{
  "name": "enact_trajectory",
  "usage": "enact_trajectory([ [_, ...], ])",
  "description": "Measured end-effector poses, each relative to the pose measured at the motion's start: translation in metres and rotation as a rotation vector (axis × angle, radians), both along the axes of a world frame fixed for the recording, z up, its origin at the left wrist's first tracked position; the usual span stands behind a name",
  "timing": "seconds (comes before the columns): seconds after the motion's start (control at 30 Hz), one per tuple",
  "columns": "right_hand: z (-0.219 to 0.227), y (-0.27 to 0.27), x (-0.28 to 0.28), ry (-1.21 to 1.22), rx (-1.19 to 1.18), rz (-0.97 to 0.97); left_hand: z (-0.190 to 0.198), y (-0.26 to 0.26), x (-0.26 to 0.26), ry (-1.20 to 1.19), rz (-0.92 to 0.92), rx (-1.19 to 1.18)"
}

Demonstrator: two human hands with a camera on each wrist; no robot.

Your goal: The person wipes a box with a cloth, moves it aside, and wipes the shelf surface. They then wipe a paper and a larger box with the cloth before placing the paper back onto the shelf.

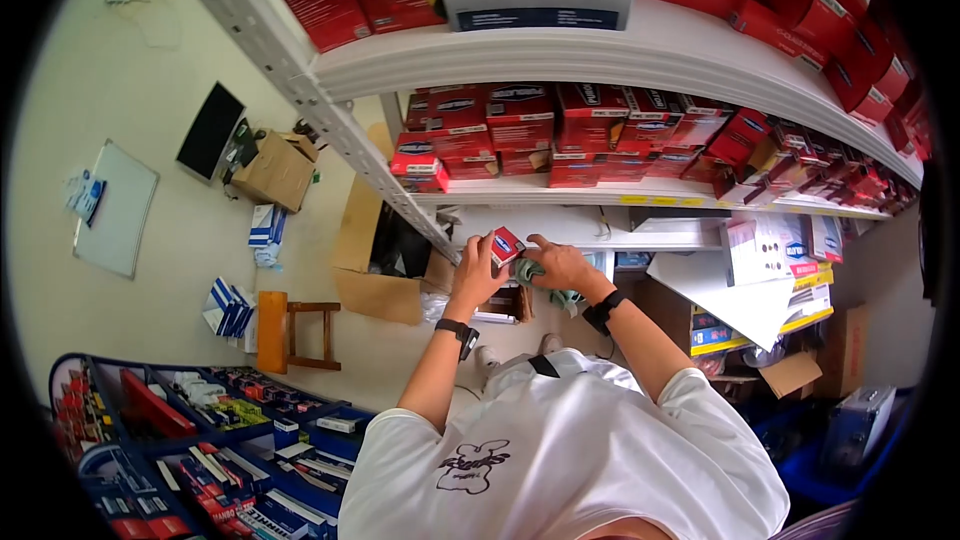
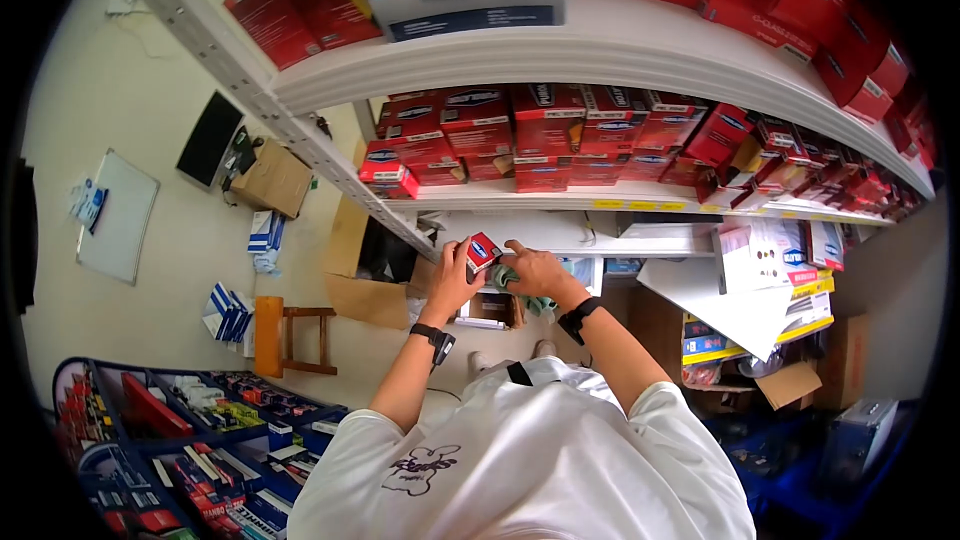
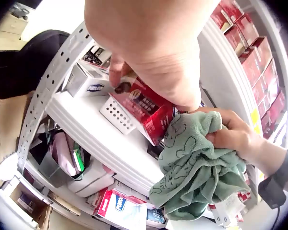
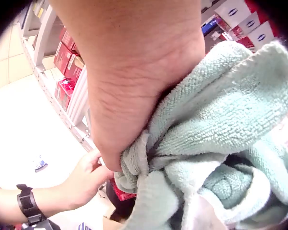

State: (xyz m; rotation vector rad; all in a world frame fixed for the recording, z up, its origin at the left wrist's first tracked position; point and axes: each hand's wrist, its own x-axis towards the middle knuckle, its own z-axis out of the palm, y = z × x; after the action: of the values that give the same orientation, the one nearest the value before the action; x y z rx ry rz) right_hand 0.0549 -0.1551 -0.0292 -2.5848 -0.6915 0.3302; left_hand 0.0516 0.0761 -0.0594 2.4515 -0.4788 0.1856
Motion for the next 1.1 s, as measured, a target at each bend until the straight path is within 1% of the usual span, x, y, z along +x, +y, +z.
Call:
enact_trajectory([
  [0.03,0.000,0.006,0.002,-0.020,0.047,0.059,0.001,0.008,-0.003,-0.030,0.027,-0.031],
  [0.07,-0.001,0.012,0.004,-0.025,0.051,0.074,0.004,0.017,-0.006,-0.036,0.042,-0.026],
  [0.13,0.006,0.027,0.008,-0.040,0.147,0.158,0.011,0.035,-0.010,-0.173,0.078,-0.037],
  [0.17,0.010,0.032,0.008,-0.070,0.159,0.183,0.011,0.043,-0.011,-0.184,0.076,-0.108],
  [0.2,0.020,0.039,0.008,-0.075,0.160,0.196,0.016,0.051,-0.009,-0.225,0.067,-0.086],
  [0.27,0.036,0.051,0.005,-0.184,0.239,0.188,0.023,0.063,-0.009,-0.322,0.085,-0.120],
  [0.3,0.041,0.056,0.004,-0.185,0.199,0.170,0.027,0.067,-0.008,-0.324,0.092,-0.118],
  [0.33,0.043,0.060,0.003,-0.188,0.200,0.175,0.032,0.071,-0.006,-0.404,0.092,-0.117],
  [0.37,0.045,0.064,0.003,-0.243,0.235,0.175,0.037,0.074,-0.004,-0.487,0.087,-0.114],
  [0.4,0.047,0.068,0.004,-0.301,0.268,0.172,0.044,0.078,-0.001,-0.496,0.087,-0.113],
  [0.47,0.050,0.073,0.005,-0.339,0.271,0.178,0.056,0.082,0.000,-0.611,0.063,-0.125],
  [0.5,0.053,0.076,0.006,-0.377,0.285,0.172,0.069,0.082,0.001,-0.663,0.057,-0.107],
  [0.6,0.065,0.082,0.007,-0.438,0.322,0.164,0.080,0.089,0.004,-0.692,0.033,-0.154],
  [0.67,0.074,0.085,0.008,-0.468,0.344,0.157,0.090,0.090,0.007,-0.732,0.026,-0.145],
  [0.73,0.078,0.088,0.009,-0.551,0.362,0.137,0.098,0.091,0.008,-0.751,0.002,-0.211],
  [0.77,0.080,0.090,0.010,-0.557,0.360,0.133,0.102,0.092,0.010,-0.755,-0.002,-0.213],
  [0.83,0.083,0.093,0.013,-0.652,0.389,0.111,0.113,0.091,0.014,-0.808,-0.016,-0.229],
  [0.97,0.093,0.096,0.017,-0.667,0.405,0.076,0.132,0.086,0.024,-0.858,-0.015,-0.243],
  [1.03,0.099,0.098,0.019,-0.662,0.361,0.015,0.140,0.084,0.029,-0.890,0.003,-0.269],
  [1.07,0.103,0.099,0.019,-0.664,0.360,0.014,0.144,0.082,0.032,-0.892,0.003,-0.270],
  [1.1,0.109,0.101,0.020,-0.643,0.345,0.003,0.149,0.080,0.034,-0.886,0.054,-0.256],
])
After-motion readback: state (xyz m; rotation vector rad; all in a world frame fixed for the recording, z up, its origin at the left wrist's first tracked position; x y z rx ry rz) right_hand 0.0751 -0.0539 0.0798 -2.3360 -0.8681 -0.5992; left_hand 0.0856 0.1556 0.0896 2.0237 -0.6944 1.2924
